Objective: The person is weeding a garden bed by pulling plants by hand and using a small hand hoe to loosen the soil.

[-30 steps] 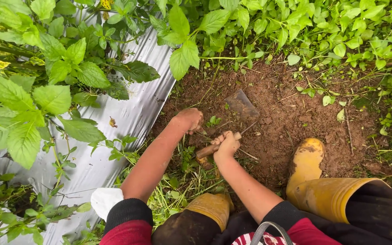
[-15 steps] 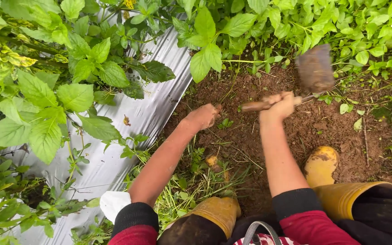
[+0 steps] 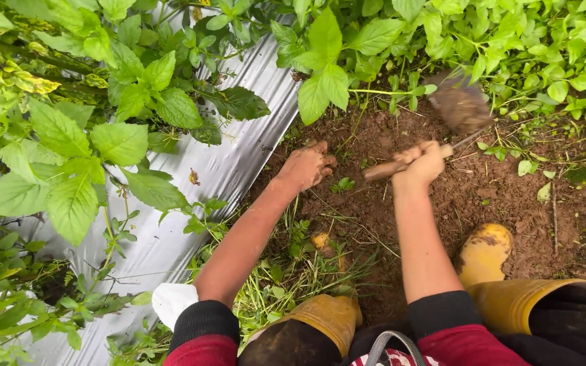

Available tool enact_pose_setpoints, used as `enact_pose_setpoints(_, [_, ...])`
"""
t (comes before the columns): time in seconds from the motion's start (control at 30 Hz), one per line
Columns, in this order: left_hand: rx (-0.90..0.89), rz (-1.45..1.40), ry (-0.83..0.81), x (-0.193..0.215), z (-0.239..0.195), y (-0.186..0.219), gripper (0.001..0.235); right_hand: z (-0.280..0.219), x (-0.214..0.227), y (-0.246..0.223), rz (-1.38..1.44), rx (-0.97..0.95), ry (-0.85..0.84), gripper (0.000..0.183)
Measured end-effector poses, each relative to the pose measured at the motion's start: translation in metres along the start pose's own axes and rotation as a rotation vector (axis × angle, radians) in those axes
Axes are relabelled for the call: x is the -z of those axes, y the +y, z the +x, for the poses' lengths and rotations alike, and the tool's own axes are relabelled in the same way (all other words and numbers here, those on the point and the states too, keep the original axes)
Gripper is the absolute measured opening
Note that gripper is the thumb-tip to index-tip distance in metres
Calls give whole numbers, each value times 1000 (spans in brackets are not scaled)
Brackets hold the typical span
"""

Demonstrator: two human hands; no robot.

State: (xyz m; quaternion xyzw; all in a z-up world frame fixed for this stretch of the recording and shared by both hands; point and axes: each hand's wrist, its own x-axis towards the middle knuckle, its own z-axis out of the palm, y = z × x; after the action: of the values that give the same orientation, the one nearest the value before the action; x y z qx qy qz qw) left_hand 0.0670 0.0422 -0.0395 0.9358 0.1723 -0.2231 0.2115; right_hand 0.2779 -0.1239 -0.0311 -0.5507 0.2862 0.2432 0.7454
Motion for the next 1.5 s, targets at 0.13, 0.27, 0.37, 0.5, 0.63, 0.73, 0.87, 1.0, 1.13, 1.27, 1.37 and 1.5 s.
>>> enact_pose_setpoints(0.13, [7,-73,198,23,22,15,32,2,-3,-18,152,-4,8,18])
enact_pose_setpoints(0.27, [219,-512,241,61,42,56,50,-28,8,34,37,-91,43,17])
enact_pose_setpoints(0.37, [317,-1264,192,78,61,92,46,-27,23,67,23,-84,73,15])
enact_pose_setpoints(0.5, [109,-823,406,21,58,73,31,-18,15,22,48,-47,49,16])
enact_pose_setpoints(0.63, [192,-482,300,-7,41,60,26,-38,-6,-46,138,174,-92,12])
enact_pose_setpoints(0.73, [202,-391,251,4,27,65,25,-53,-21,-77,215,389,-331,19])
enact_pose_setpoints(0.87, [105,-253,238,27,21,76,21,-37,-21,-61,84,515,-667,22])
enact_pose_setpoints(1.0, [134,-271,200,6,32,67,29,-43,16,-7,-389,435,-765,27])
enact_pose_setpoints(1.13, [-50,-25,-2,-46,13,74,23,-54,35,26,-612,99,-613,22])
enact_pose_setpoints(1.27, [-209,304,-21,-95,-8,72,39,-51,6,0,-296,60,-546,18])
enact_pose_setpoints(1.37, [-176,260,-130,-47,-46,80,53,-19,5,-9,-213,93,-540,18])
enact_pose_setpoints(1.5, [-163,325,-113,7,-55,95,42,-12,23,22,-174,-84,-367,19])
